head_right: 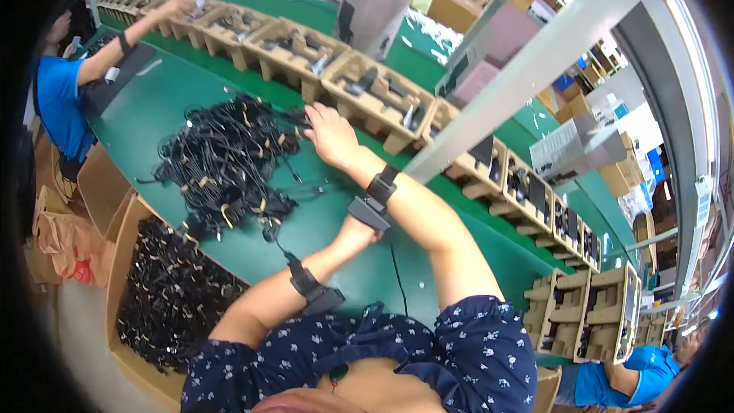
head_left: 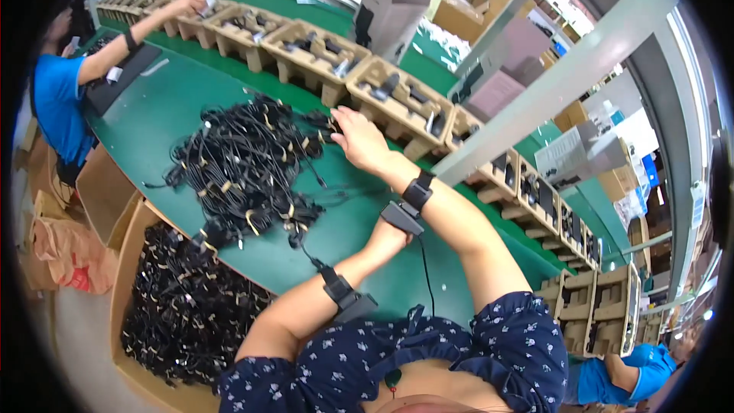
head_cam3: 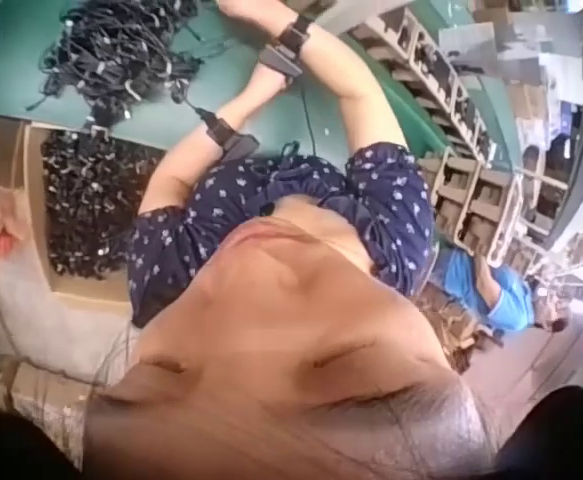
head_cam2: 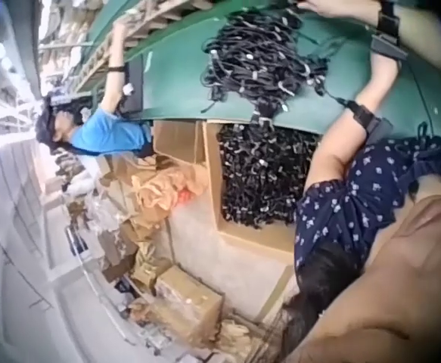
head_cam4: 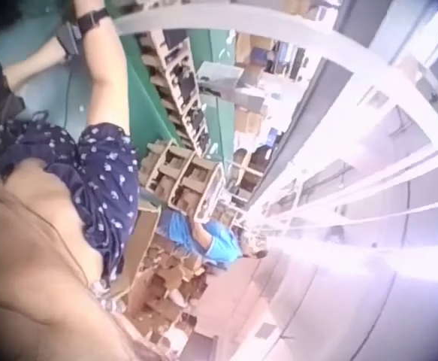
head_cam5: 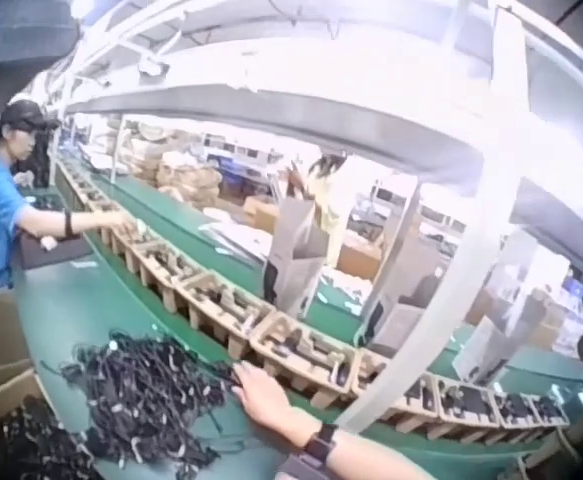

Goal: The person picks up a cable and a mesh base from the table, connects them by hand, and places the assembly into a cardboard tray. They then reach into a large box to retrieve more bases, placing them on the table before repeating the process of connecting cables to bases and loading the trays.

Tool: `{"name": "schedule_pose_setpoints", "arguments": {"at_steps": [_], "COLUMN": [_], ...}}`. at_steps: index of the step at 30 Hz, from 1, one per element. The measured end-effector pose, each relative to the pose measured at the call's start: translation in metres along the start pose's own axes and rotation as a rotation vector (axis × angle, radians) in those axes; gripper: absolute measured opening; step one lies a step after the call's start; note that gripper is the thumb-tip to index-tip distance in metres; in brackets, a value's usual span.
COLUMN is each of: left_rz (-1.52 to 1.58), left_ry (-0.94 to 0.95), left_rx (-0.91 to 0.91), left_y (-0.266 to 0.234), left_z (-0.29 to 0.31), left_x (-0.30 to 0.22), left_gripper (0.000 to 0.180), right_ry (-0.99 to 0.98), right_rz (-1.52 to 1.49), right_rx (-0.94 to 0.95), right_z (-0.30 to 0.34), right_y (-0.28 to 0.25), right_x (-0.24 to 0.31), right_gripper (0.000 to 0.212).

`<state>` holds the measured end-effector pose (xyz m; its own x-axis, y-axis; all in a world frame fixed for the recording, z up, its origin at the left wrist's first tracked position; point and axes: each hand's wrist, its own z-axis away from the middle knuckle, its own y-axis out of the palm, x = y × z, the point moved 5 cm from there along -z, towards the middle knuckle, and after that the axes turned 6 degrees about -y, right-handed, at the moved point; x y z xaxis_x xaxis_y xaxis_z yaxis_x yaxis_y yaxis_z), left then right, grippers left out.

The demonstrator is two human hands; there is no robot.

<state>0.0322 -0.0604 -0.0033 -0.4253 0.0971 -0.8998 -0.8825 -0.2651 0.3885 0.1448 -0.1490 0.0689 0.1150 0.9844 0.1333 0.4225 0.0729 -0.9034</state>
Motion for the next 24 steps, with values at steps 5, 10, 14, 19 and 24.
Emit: {"name": "schedule_pose_setpoints", "arguments": {"at_steps": [5,10,14,19,24], "left_rz": [0.094,0.212,0.237,0.168,-0.039], "left_ry": [-0.089,-0.1,-0.056,-0.091,-0.153], "left_rx": [-0.043,-0.049,-0.016,0.018,0.131], "left_y": [-0.002,-0.005,-0.003,-0.008,0.01], "left_z": [0.011,0.011,0.007,0.003,0.005], "left_x": [-0.004,-0.008,-0.006,-0.001,0.007], "left_gripper": [0.005,0.007,0.01,0.013,0.019], "right_ry": [0.221,0.232,0.259,0.157,0.111], "right_rz": [-0.093,0.007,-0.201,-0.431,-0.752], "right_rx": [0.278,0.263,0.409,0.536,0.586], "right_z": [-0.02,-0.031,-0.028,-0.005,0.038], "right_y": [0.049,0.047,0.043,0.031,-0.005], "right_x": [-0.03,-0.035,-0.044,-0.011,0.024], "right_gripper": [0.041,0.042,0.047,0.05,0.039]}}
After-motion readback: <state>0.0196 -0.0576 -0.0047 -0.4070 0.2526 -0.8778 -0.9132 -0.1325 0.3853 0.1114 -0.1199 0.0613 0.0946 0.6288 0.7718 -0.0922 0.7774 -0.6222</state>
